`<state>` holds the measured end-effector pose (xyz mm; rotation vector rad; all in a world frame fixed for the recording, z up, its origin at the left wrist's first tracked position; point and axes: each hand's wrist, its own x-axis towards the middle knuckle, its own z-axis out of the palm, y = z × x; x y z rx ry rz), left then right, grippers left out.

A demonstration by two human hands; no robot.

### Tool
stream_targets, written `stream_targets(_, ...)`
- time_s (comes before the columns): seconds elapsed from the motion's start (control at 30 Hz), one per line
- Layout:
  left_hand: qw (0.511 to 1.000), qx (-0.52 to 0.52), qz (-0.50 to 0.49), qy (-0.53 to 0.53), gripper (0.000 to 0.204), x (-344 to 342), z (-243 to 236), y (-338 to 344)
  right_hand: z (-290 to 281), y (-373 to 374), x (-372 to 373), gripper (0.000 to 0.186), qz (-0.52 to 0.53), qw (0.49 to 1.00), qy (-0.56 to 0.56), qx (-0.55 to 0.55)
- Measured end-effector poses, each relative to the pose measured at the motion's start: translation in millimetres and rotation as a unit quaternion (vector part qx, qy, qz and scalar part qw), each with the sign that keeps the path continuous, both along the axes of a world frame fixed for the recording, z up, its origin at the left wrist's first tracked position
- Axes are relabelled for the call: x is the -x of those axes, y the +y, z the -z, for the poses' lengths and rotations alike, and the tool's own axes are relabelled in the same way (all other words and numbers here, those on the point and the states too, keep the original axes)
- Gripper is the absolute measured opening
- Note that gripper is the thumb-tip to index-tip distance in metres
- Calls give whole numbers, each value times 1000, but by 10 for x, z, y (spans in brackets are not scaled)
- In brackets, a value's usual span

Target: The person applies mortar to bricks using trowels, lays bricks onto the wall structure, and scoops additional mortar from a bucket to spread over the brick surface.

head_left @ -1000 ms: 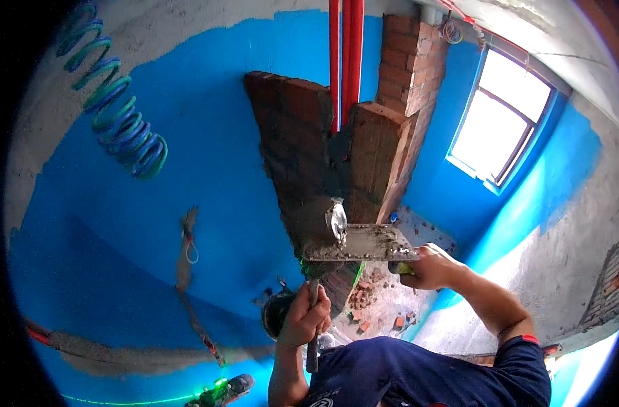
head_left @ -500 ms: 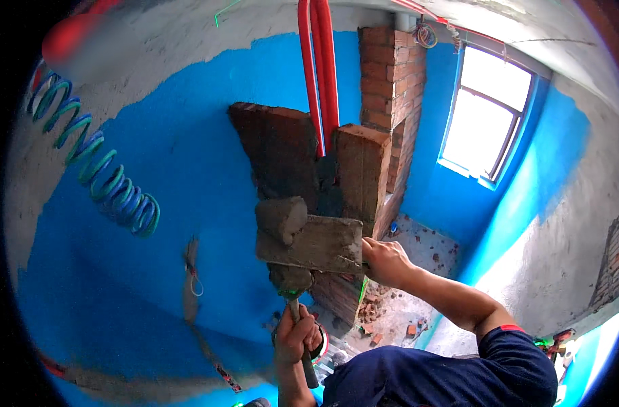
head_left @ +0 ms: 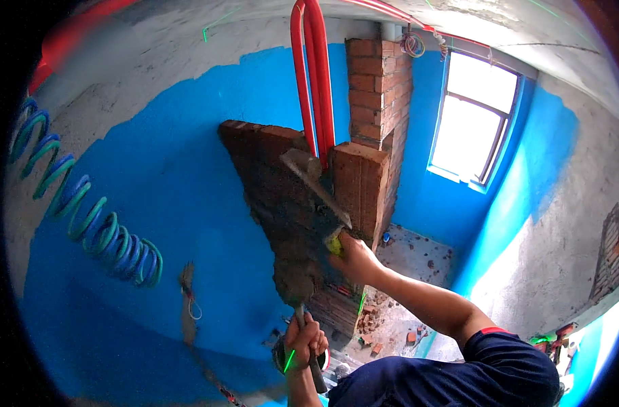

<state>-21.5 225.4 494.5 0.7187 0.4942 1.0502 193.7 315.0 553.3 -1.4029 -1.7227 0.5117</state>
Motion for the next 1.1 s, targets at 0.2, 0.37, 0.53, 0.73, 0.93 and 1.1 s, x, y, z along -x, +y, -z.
stream_targets(0.2, 1000, 5, -2, -22, 16, 33, 125, 58, 112, 125, -77, 30, -5, 995, 72, 73)
stream_targets(0.37, 1000, 12, -14, -17, 16, 14, 60, 61, -208, -25, -28, 36, -40, 969, 199, 140)
stream_targets(0.53, 1000, 17, -10, -15, 17, 17, 60, 47, -301, -111, 48, 30, -25, 962, 227, 147)
stream_targets(0.73, 1000, 4, 4, -13, 15, 21, 45, 32, -95, -136, 140, 38, 15, 982, 181, 43)
stream_targets(0.93, 1000, 5, -7, -7, 14, 32, 18, -9, 15, -161, 195, 46, 39, 989, 141, -29)
stream_targets(1.1, 999, 15, -4, -45, 13, 73, 167, 8, -7, -255, 186, 49, 55, 992, 112, 14)
